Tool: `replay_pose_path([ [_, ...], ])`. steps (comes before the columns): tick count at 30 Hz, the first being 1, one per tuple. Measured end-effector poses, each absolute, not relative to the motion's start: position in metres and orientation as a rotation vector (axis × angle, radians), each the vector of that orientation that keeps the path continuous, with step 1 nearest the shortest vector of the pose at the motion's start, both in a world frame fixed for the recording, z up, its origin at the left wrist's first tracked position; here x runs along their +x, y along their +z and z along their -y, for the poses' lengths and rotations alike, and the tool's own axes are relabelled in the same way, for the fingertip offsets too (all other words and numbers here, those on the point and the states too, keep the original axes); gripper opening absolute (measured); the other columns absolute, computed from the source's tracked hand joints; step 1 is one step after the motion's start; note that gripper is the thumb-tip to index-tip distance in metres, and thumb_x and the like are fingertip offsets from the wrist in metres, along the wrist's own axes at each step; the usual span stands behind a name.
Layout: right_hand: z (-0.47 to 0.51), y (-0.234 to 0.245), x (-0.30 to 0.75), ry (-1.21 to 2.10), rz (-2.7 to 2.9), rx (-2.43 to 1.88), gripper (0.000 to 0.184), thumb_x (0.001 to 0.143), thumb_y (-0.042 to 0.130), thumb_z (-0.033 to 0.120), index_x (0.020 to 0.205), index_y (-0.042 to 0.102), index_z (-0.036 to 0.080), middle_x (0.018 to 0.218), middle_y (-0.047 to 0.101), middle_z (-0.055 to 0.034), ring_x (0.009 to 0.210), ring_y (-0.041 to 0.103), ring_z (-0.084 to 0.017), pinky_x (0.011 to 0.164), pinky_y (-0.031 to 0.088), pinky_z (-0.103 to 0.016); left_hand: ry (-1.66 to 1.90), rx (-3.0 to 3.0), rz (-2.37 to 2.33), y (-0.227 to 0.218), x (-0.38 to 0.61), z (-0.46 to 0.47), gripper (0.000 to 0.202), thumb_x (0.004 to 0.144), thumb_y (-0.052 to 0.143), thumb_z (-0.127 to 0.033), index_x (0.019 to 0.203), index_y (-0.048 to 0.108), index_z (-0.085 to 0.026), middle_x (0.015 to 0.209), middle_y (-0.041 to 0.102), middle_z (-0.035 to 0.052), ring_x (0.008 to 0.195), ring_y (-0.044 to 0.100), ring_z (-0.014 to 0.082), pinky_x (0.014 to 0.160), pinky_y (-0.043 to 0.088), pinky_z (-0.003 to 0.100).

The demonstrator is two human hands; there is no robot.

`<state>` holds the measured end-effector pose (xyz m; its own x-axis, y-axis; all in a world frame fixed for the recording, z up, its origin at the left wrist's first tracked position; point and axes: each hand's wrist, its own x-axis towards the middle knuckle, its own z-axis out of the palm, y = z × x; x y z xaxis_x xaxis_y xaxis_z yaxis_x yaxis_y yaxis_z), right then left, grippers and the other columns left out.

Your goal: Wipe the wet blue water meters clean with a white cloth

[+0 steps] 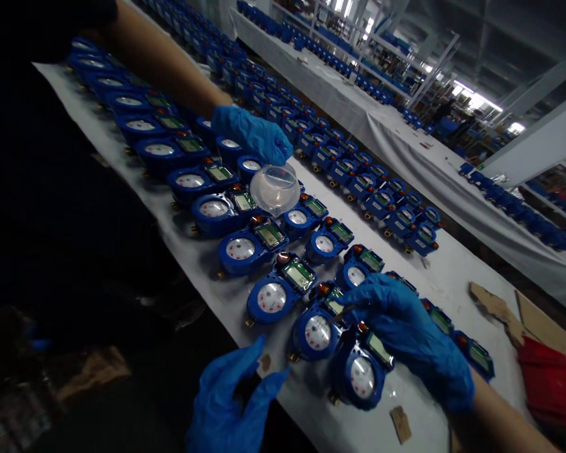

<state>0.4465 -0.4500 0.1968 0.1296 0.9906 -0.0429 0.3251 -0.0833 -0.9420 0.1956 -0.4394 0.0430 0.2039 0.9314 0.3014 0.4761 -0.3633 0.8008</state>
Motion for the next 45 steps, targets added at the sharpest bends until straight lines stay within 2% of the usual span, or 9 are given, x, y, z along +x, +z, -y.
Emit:
replay_pose_path([
  [4, 0.489, 0.176, 0.41, 0.953, 1.146, -1.602, 0.01, 0.086, 0.07, 0.033, 0.086, 0.078, 0.027, 0.087, 0.073, -0.0039, 0.083, 0.068, -0.02, 0.081, 0.055, -0.036, 1.007, 1.97, -1.027, 0.076, 0.189, 0.447, 0.046, 0.089, 0.062, -0.051, 0.129, 0.053, -0.031, 0.116, 0.064, 0.0033, 0.1, 0.068, 0.0159, 0.084, 0.06, 0.023],
  [8, 0.513, 0.146, 0.369, 0.942, 1.006, -1.566, 0.008, 0.083, 0.07, 0.03, 0.085, 0.076, 0.025, 0.092, 0.073, -0.0042, 0.086, 0.067, -0.021, 0.081, 0.053, -0.035, 0.683, 1.814, -0.788, 0.096, 0.177, 0.449, 0.056, 0.088, 0.066, -0.046, 0.14, 0.045, -0.044, 0.132, 0.061, -0.0031, 0.117, 0.063, 0.0167, 0.097, 0.055, 0.029],
  [12, 0.524, 0.134, 0.329, 0.928, 0.871, -1.576, 0.01, 0.085, 0.065, 0.03, 0.085, 0.071, 0.023, 0.087, 0.071, -0.0035, 0.083, 0.066, -0.02, 0.078, 0.053, -0.034, 0.515, 1.714, -0.833, 0.105, 0.163, 0.45, 0.028, 0.092, 0.057, -0.048, 0.119, 0.065, -0.045, 0.112, 0.07, -0.007, 0.101, 0.069, 0.0139, 0.089, 0.057, 0.024],
  [15, 0.529, 0.133, 0.309, 0.846, 0.849, -1.606, 0.008, 0.085, 0.061, 0.027, 0.082, 0.068, 0.023, 0.083, 0.068, -0.0028, 0.078, 0.064, -0.019, 0.074, 0.053, -0.033, 0.531, 1.859, -0.902, 0.107, 0.15, 0.452, 0.025, 0.096, 0.048, -0.045, 0.109, 0.069, -0.046, 0.101, 0.072, -0.0098, 0.091, 0.071, 0.0105, 0.082, 0.057, 0.018],
  [22, 0.538, 0.115, 0.287, 0.565, 1.282, -1.689, 0.025, 0.083, 0.059, 0.022, 0.101, 0.075, 0.03, 0.09, 0.068, -0.0068, 0.084, 0.065, -0.024, 0.077, 0.052, -0.037, 0.97, 2.602, -0.899, 0.121, 0.132, 0.457, 0.028, 0.09, 0.045, -0.018, 0.092, 0.072, -0.026, 0.083, 0.072, -0.0041, 0.069, 0.07, 0.0117, 0.061, 0.058, 0.018],
  [27, 0.538, 0.099, 0.271, 0.373, 1.487, -1.868, 0.018, 0.075, 0.061, 0.02, 0.083, 0.074, 0.03, 0.08, 0.064, -0.0073, 0.074, 0.06, -0.025, 0.062, 0.045, -0.035, 1.061, 2.802, -0.877, 0.125, 0.125, 0.462, 0.035, 0.088, 0.037, -0.01, 0.092, 0.069, -0.024, 0.078, 0.07, -0.0033, 0.066, 0.067, 0.0122, 0.06, 0.058, 0.024],
  [33, 0.537, 0.083, 0.255, 0.163, 1.501, -1.812, 0.012, 0.072, 0.057, 0.021, 0.064, 0.062, 0.028, 0.067, 0.06, -0.0072, 0.063, 0.055, -0.025, 0.054, 0.038, -0.035, 1.03, 2.855, -0.888, 0.106, 0.107, 0.469, 0.032, 0.085, 0.048, -0.015, 0.113, 0.064, -0.019, 0.096, 0.072, 0.0001, 0.081, 0.069, 0.0144, 0.07, 0.057, 0.027],
  [40, 0.541, 0.09, 0.251, 0.298, 1.166, -1.764, 0.021, 0.08, 0.05, 0.029, 0.061, 0.059, 0.029, 0.062, 0.06, -0.0053, 0.06, 0.055, -0.023, 0.057, 0.042, -0.036, 1.24, 2.849, -0.837, 0.104, 0.116, 0.476, 0.025, 0.088, 0.048, -0.011, 0.108, 0.062, -0.016, 0.091, 0.071, 0.0023, 0.079, 0.066, 0.017, 0.075, 0.051, 0.032],
  [45, 0.539, 0.1, 0.264, 0.717, 0.834, -1.805, 0.024, 0.077, 0.061, 0.035, 0.057, 0.056, 0.024, 0.06, 0.06, -0.0025, 0.06, 0.057, -0.02, 0.058, 0.046, -0.033, 1.262, 2.834, -0.747, 0.112, 0.128, 0.473, 0.023, 0.092, 0.047, -0.01, 0.109, 0.061, -0.015, 0.092, 0.072, 0.0025, 0.078, 0.064, 0.0163, 0.071, 0.05, 0.03],
])
